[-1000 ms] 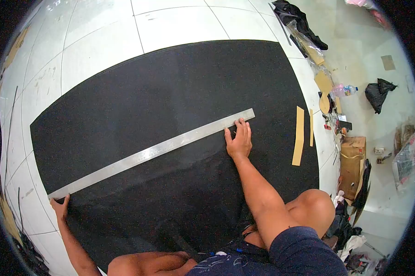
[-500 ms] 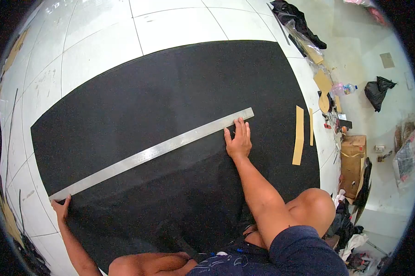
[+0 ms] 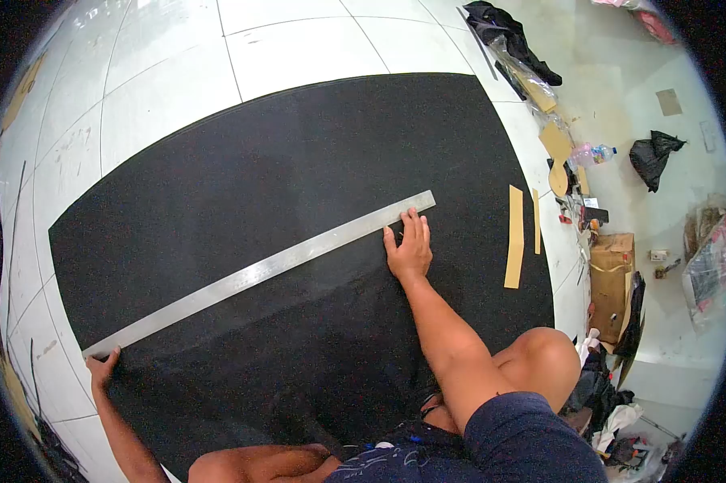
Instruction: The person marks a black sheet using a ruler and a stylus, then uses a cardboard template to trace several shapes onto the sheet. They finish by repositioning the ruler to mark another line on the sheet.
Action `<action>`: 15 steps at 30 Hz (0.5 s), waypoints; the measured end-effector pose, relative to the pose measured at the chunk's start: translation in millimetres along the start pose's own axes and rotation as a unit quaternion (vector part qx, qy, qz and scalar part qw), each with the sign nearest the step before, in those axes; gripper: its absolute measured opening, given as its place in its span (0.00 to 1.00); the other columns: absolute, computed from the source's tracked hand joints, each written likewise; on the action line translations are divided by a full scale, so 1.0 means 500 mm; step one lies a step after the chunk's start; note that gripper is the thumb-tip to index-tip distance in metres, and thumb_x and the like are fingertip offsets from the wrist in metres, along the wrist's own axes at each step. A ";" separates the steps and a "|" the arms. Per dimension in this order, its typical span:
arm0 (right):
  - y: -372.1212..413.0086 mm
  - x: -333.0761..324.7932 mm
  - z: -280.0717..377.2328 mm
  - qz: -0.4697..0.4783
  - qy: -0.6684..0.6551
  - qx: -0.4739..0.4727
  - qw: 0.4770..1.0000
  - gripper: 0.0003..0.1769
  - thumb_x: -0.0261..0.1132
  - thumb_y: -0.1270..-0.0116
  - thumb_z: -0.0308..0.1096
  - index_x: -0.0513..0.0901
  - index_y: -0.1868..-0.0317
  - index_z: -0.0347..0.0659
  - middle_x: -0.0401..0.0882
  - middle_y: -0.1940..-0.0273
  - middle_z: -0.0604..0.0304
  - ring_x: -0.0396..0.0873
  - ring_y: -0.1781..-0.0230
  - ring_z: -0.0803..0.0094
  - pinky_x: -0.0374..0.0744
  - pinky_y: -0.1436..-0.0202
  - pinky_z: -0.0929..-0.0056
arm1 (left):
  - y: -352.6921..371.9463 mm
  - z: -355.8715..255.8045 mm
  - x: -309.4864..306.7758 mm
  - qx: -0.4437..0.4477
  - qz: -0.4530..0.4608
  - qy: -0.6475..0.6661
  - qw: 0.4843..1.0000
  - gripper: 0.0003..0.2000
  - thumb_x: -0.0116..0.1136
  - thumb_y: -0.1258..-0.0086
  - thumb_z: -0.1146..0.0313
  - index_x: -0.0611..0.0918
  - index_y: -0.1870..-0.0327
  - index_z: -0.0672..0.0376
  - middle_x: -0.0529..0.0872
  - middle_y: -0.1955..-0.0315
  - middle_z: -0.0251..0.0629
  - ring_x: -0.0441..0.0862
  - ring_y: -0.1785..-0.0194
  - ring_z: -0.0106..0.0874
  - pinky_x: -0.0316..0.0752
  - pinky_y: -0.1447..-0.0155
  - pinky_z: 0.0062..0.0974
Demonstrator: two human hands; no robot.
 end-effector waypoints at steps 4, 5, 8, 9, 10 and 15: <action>0.002 -0.002 0.004 0.003 0.006 -0.006 1.000 0.32 0.61 0.27 0.55 0.71 0.28 0.49 0.62 0.22 0.59 0.56 0.20 0.51 0.66 0.24 0.51 | -0.001 0.018 0.011 -0.022 -0.022 -0.020 0.999 0.63 0.79 0.54 0.36 0.62 0.31 0.84 0.67 0.33 0.68 0.67 0.28 0.54 0.63 0.24 0.44; 0.003 -0.006 0.002 0.005 0.003 -0.009 1.000 0.33 0.61 0.27 0.55 0.70 0.28 0.48 0.62 0.22 0.59 0.57 0.20 0.51 0.66 0.24 0.51 | -0.003 0.023 0.012 -0.017 -0.019 -0.017 1.000 0.63 0.79 0.55 0.35 0.62 0.32 0.84 0.67 0.33 0.68 0.67 0.28 0.55 0.63 0.24 0.44; -0.011 0.003 -0.031 -0.092 -0.131 -0.024 0.987 0.40 0.69 0.34 0.48 0.67 0.27 0.38 0.62 0.25 0.42 0.59 0.22 0.46 0.60 0.21 0.52 | -0.002 0.026 0.019 -0.002 -0.018 -0.019 1.000 0.64 0.79 0.57 0.34 0.63 0.33 0.85 0.68 0.34 0.69 0.68 0.29 0.55 0.63 0.24 0.45; -0.017 -0.012 -0.026 -0.123 -0.094 -0.032 0.987 0.39 0.70 0.35 0.46 0.68 0.29 0.37 0.63 0.27 0.42 0.61 0.24 0.44 0.61 0.21 0.52 | -0.006 0.031 0.022 0.004 -0.026 -0.028 0.999 0.64 0.79 0.58 0.33 0.63 0.34 0.85 0.68 0.34 0.70 0.68 0.29 0.55 0.63 0.24 0.45; -0.024 -0.032 -0.015 -0.142 -0.079 -0.048 0.986 0.37 0.71 0.36 0.44 0.70 0.30 0.38 0.66 0.29 0.43 0.62 0.25 0.45 0.61 0.22 0.50 | -0.015 0.038 0.030 0.008 -0.016 -0.012 1.000 0.65 0.79 0.59 0.32 0.64 0.34 0.85 0.68 0.34 0.70 0.68 0.29 0.56 0.63 0.24 0.45; -0.082 -0.027 0.130 -0.069 -0.280 -0.083 0.954 0.16 0.64 0.27 0.40 0.80 0.46 0.40 0.70 0.41 0.52 0.70 0.34 0.54 0.68 0.30 0.54 | -0.002 0.041 0.034 -0.031 -0.027 -0.085 0.996 0.72 0.77 0.62 0.27 0.59 0.31 0.89 0.61 0.29 0.75 0.60 0.23 0.59 0.56 0.19 0.44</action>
Point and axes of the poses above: each hand's wrist, its own y-axis away from the middle knuckle, its own x-axis out of the palm, z = x × y, the point moved 1 cm from there along -y, towards the middle knuckle
